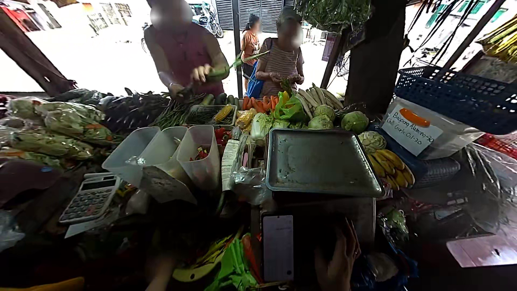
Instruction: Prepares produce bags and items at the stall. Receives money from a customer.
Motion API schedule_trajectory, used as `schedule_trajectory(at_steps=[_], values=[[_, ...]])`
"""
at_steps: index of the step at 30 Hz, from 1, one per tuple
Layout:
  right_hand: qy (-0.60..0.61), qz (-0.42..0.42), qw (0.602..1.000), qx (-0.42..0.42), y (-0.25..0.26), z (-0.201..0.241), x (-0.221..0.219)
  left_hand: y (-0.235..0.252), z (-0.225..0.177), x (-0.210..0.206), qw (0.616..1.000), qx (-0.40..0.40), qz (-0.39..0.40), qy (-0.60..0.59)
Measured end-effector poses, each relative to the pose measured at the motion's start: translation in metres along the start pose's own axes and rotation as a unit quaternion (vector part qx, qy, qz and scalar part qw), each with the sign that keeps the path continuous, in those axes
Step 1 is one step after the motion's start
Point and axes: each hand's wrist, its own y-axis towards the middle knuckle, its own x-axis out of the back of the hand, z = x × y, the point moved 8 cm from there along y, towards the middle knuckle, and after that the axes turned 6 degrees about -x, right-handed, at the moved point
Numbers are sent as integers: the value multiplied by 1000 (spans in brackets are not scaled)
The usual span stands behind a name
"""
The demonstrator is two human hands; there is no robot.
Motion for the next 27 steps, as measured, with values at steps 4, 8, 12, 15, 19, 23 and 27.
schedule_trajectory(at_steps=[4, 8, 12, 15, 19, 23, 27], values=[[6, 1, 1000, -2, -1, 0, 0, -1, 3, 1, 1000, 11, -22, -10], [9, 1, 1000, -8, -1, 1, 0, -6, -5, 6, 1000, 16, -8, -5], [9, 2, 1000, -11, -1, 1, 0, -3, 1, 5, 999, 21, -32, -10], [8, 3, 1000, -7, -2, 1, 0, -1, 4, 3, 999, 18, -35, 1], [9, -5, 1000, 2, -3, 1, 0, -1, 4, 2, 999, 27, -24, -1], [6, -4, 1000, 6, -2, 1, 0, 13, 20, -7, 999, 7, -37, -20], [13, 6, 1000, 13, -2, 1, 0, -1, 3, 3, 999, -1, -13, -34]])
